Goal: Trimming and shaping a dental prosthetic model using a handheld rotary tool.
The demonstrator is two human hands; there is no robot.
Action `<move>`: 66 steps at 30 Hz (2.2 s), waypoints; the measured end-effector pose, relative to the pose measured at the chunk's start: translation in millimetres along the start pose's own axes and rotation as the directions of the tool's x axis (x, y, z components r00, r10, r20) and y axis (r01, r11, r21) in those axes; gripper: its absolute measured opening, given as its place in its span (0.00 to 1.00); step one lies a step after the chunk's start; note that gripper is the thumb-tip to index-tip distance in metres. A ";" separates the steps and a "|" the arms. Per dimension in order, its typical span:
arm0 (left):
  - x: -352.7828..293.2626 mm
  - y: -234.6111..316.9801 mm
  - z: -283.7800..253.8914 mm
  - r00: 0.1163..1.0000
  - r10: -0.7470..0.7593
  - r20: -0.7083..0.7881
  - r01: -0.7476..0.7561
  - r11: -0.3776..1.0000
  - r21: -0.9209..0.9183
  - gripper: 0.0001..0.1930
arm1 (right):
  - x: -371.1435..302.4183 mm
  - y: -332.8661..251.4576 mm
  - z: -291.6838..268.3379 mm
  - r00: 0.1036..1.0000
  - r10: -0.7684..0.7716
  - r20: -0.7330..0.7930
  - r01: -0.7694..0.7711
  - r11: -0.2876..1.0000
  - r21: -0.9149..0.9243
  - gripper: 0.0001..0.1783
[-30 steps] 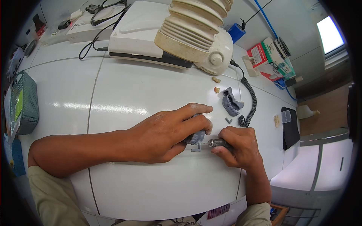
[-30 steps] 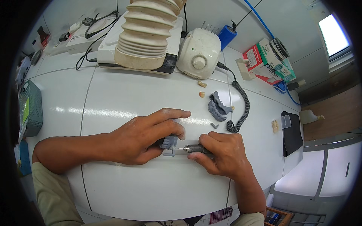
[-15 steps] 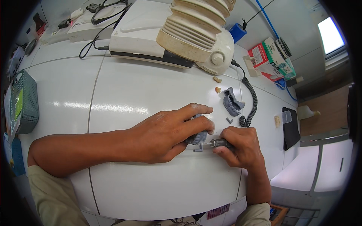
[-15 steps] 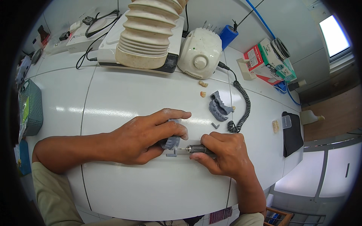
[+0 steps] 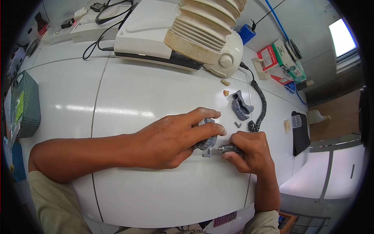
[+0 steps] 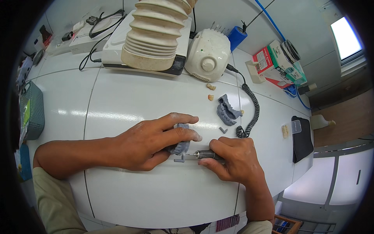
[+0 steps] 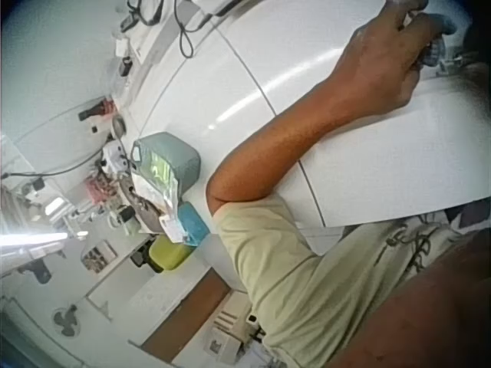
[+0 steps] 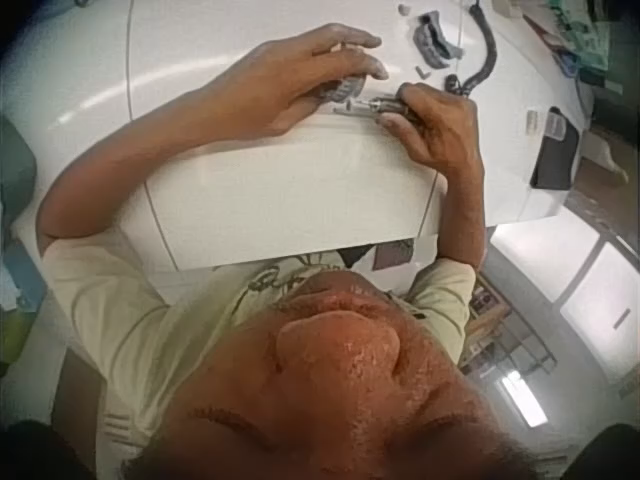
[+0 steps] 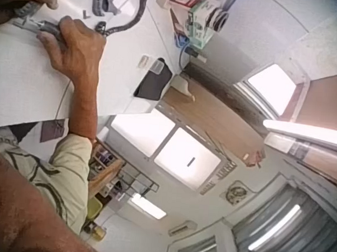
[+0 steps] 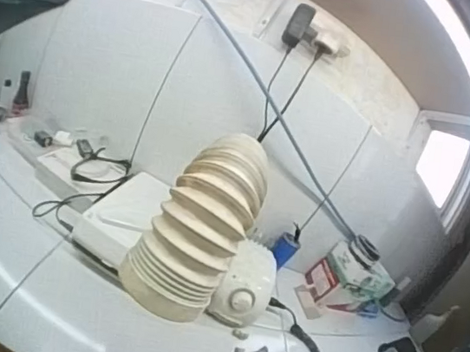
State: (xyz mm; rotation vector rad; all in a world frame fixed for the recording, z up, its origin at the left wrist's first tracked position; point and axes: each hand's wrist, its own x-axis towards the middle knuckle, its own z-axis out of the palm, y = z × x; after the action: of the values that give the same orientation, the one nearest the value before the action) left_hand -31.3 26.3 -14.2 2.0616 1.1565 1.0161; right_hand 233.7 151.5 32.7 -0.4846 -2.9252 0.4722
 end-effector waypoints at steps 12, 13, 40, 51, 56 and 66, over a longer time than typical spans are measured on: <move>-1.0 -0.5 1.4 1.000 -0.014 -0.004 0.014 1.000 0.011 0.38 | 0.5 0.6 -0.7 1.000 0.001 0.007 -0.001 1.000 -0.002 0.23; -0.3 0.6 0.5 1.000 -0.023 0.003 0.023 1.000 -0.007 0.37 | 0.3 0.8 -0.5 1.000 0.000 0.004 0.000 1.000 0.003 0.23; -0.1 1.0 -1.7 1.000 -0.015 0.004 0.015 1.000 -0.019 0.34 | 0.7 -0.3 -0.2 1.000 0.001 0.014 -0.001 1.000 -0.003 0.24; 0.1 0.2 -1.6 1.000 -0.008 -0.006 0.008 1.000 -0.030 0.33 | 0.7 -0.6 -1.8 1.000 0.004 0.020 -0.004 1.000 0.003 0.24; 0.5 -0.1 -0.9 1.000 0.004 -0.015 -0.004 1.000 -0.025 0.32 | 1.2 -1.2 -1.9 1.000 0.005 0.017 -0.005 1.000 0.005 0.24; 0.5 -0.5 -0.1 1.000 0.015 -0.024 -0.015 1.000 -0.026 0.30 | 0.6 -0.7 -2.1 1.000 0.007 0.023 -0.007 1.000 0.000 0.25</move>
State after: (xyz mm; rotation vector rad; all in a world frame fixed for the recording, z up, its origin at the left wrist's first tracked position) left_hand -31.5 27.0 -14.3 2.0464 1.1353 1.0596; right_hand 233.3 151.6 35.0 -0.4922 -2.9466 0.4815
